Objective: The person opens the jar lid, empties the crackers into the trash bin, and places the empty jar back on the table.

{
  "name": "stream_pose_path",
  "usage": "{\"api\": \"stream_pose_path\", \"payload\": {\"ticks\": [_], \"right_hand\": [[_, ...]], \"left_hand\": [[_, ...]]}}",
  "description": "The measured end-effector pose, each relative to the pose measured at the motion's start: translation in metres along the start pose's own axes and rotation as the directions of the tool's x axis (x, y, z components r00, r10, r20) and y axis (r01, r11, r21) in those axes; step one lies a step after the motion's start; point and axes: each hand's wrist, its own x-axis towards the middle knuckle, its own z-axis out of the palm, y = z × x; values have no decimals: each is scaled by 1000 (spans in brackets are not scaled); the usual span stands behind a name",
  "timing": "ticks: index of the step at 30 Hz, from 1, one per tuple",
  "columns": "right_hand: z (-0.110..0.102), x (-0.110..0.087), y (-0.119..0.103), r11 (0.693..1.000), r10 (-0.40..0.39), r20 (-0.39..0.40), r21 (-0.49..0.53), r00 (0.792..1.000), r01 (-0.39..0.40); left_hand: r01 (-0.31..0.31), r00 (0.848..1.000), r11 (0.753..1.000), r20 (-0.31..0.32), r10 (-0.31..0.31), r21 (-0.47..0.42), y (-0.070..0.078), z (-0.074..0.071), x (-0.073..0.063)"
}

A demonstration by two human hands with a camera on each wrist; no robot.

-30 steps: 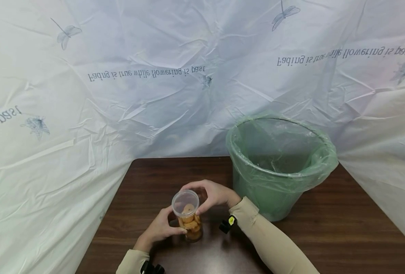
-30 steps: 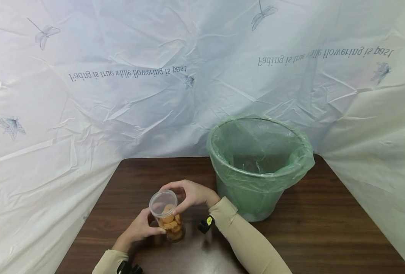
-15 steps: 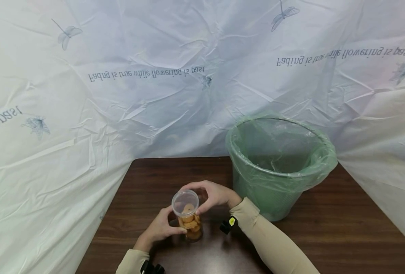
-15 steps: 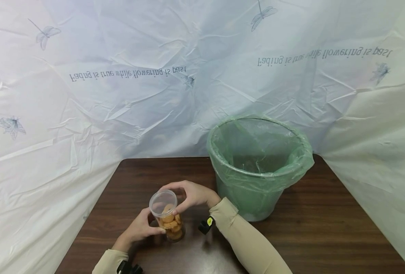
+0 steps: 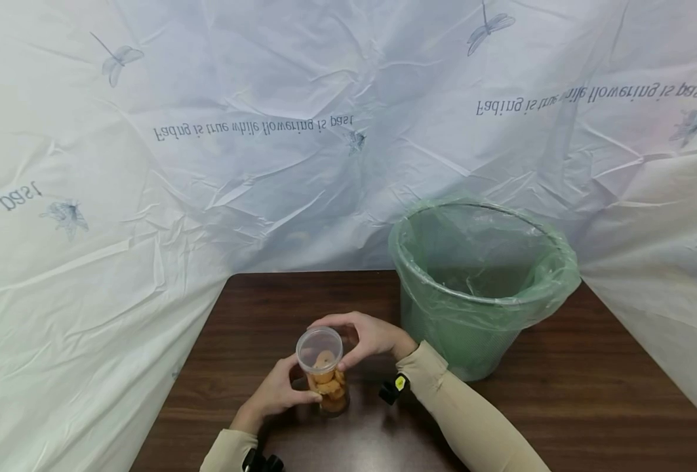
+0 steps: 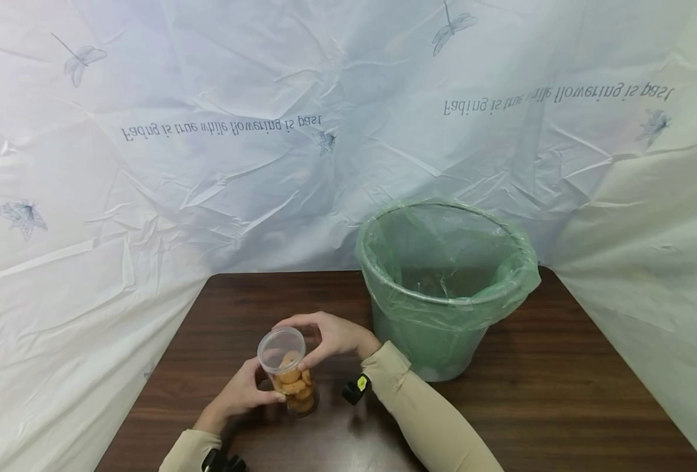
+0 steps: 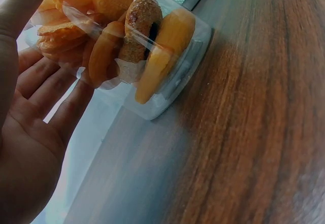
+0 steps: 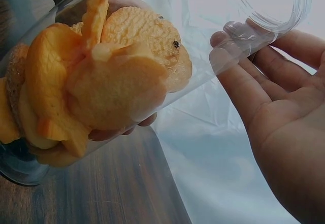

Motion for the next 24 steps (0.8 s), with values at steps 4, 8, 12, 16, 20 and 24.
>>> {"api": "stream_pose_path", "payload": {"ticks": [4,8,12,16,20,24], "right_hand": [[1,-1,0,999,7,7,31,1000,-8],[2,-2,0,998,10,8,60,1000,-10],[2,-3,-2,998,7,-11,56,1000,-7],[3,-5,-5,1000,16,-49,16,999,-15],[6,-6,-8,1000,23,-100,-11,995,-24],[9,-8,-12,999,10,-145,-43,989,-17]], "left_hand": [[-1,1000,1000,0,1,-3,-2,0,-1],[7,1000,1000,-4,-7,-3,-3,1,-1],[15,1000,1000,-3,-15,-11,-2,1,0],[21,1000,1000,3,-21,-21,0,1,0],[21,1000,999,4,-21,-34,0,1,0],[19,1000,999,-3,-19,-30,-1,1,1]]}}
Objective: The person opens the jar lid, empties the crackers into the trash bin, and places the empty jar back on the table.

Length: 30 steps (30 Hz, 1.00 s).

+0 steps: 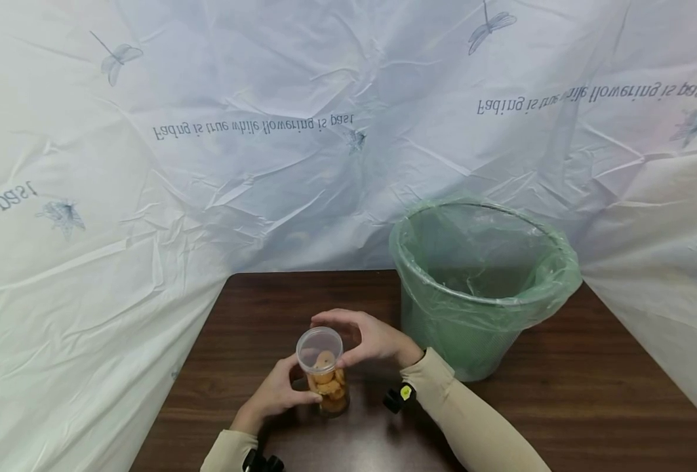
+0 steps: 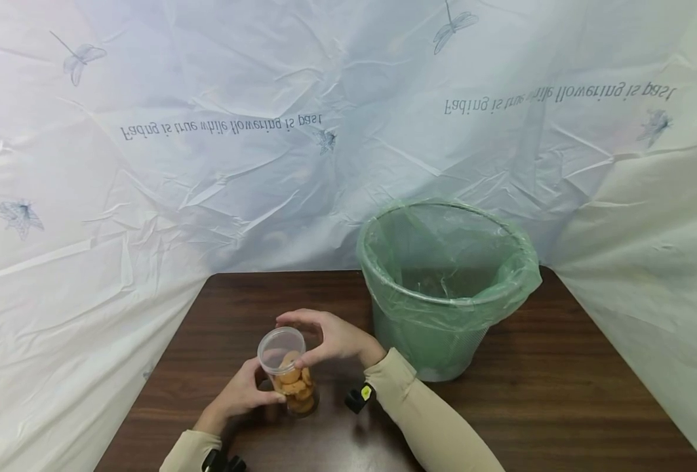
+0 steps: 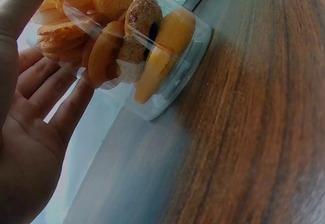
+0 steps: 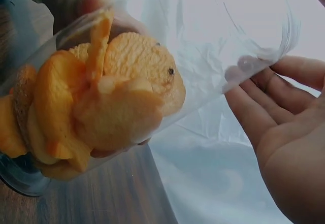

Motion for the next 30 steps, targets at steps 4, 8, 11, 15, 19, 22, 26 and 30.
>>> {"api": "stream_pose_path", "payload": {"ticks": [4,8,11,15,19,22,26,30], "right_hand": [[2,-1,-5,998,-41,-29,-56,999,39],[4,-3,-9,992,-72,-43,-108,997,67],[7,-5,-13,988,-76,-57,-139,995,67],[10,-7,-17,982,-79,-90,-177,993,62],[12,-9,-18,975,-90,-121,-215,988,63],[13,-11,-19,970,-100,-139,-234,985,65],[16,-14,-20,968,-102,-169,-243,980,59],[20,-16,-23,972,-90,-216,-230,972,39]], "left_hand": [[4,1000,1000,-1,-4,4,1,0,1],[11,1000,1000,2,-11,5,3,0,0],[8,1000,1000,2,-8,4,3,0,-1],[7,1000,1000,-1,-7,-5,3,0,-2],[2,1000,1000,-5,-2,1,2,0,-1],[-14,1000,1000,-7,14,10,-1,0,-1],[-14,1000,1000,-4,14,5,-3,0,-1],[-13,1000,1000,-1,13,-5,-2,0,-1]]}}
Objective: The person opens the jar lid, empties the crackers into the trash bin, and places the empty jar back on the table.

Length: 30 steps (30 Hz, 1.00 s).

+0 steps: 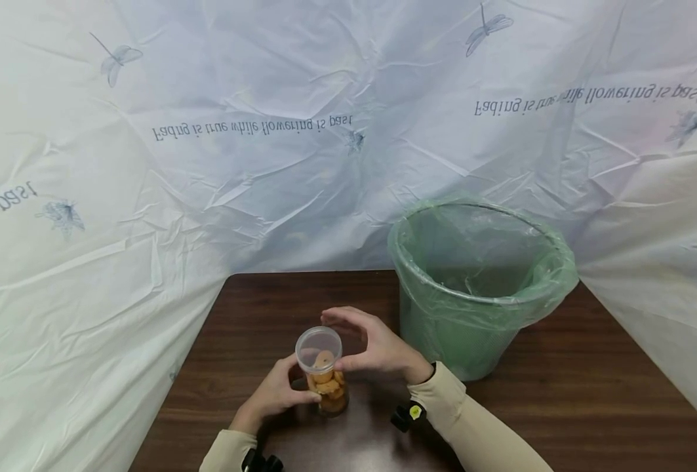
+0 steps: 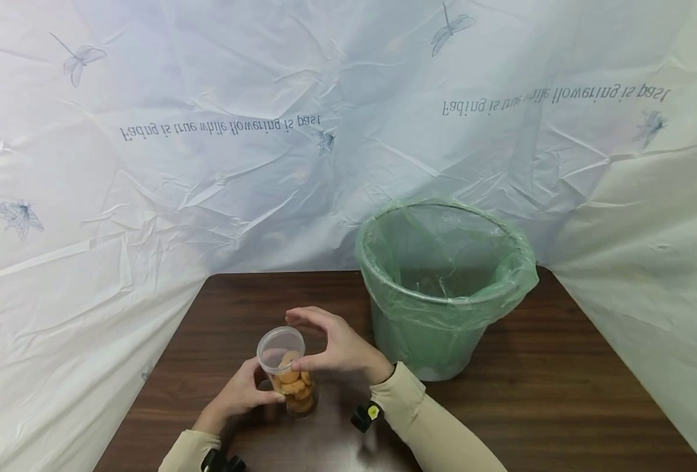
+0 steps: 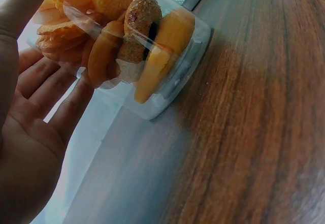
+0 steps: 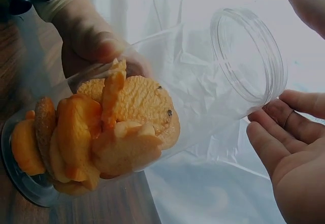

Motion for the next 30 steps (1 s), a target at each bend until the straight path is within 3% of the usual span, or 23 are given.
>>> {"api": "stream_pose_path", "payload": {"ticks": [14,22,30], "right_hand": [[9,-6,-5,999,36,-80,-17,996,-37],[16,-10,-4,1000,13,-147,-13,989,-15],[27,-14,0,994,71,-204,-71,976,-87]], "left_hand": [[9,1000,1000,-5,-9,10,-1,-1,0],[7,1000,1000,-7,-7,16,1,0,-1],[-1,1000,1000,-12,1,22,-1,0,-1]]}}
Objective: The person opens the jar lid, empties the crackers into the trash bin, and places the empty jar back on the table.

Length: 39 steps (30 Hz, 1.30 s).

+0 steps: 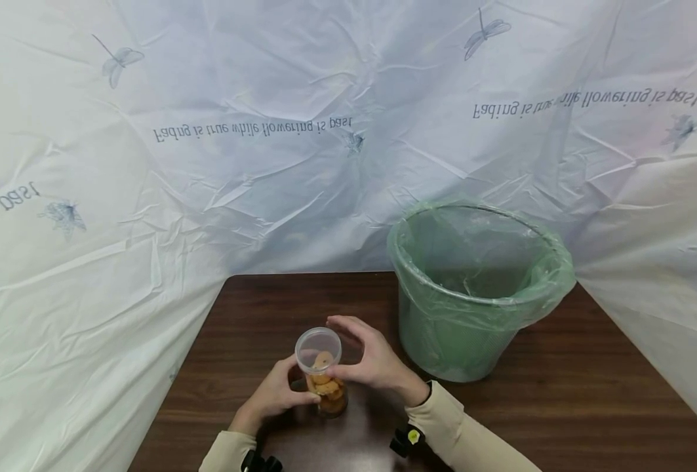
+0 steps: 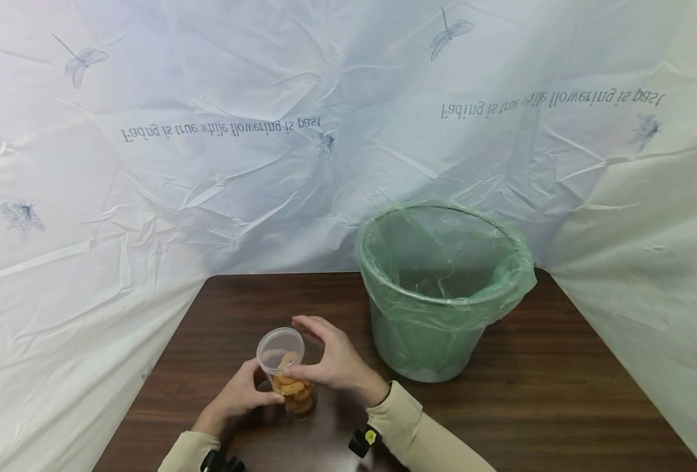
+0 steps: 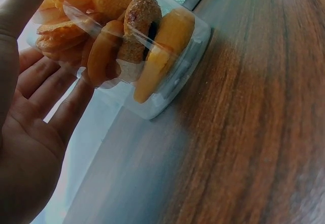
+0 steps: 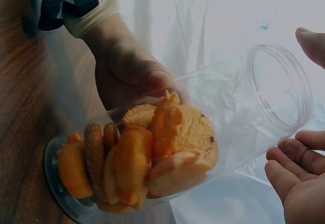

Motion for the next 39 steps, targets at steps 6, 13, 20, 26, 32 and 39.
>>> {"api": "stream_pose_path", "payload": {"ticks": [6,13,20,26,32,39], "right_hand": [[5,-2,-3,998,66,-9,-8,998,-66],[10,-2,-3,998,58,-6,20,998,-58],[17,-2,2,999,47,-23,25,999,-47],[20,-3,-1,998,60,-49,8,997,-59],[22,-3,-2,999,42,-70,-4,997,-42],[19,-1,-22,998,56,-65,-6,996,-56]], "left_hand": [[-17,1000,1000,6,17,-8,-2,0,0],[-23,1000,1000,5,23,-13,-3,1,0],[-36,999,999,4,36,-11,-4,1,0],[-38,999,999,2,38,-14,-4,0,0],[-19,1000,1000,2,19,-11,-5,0,0],[-6,1000,1000,2,6,-6,-3,0,0]]}}
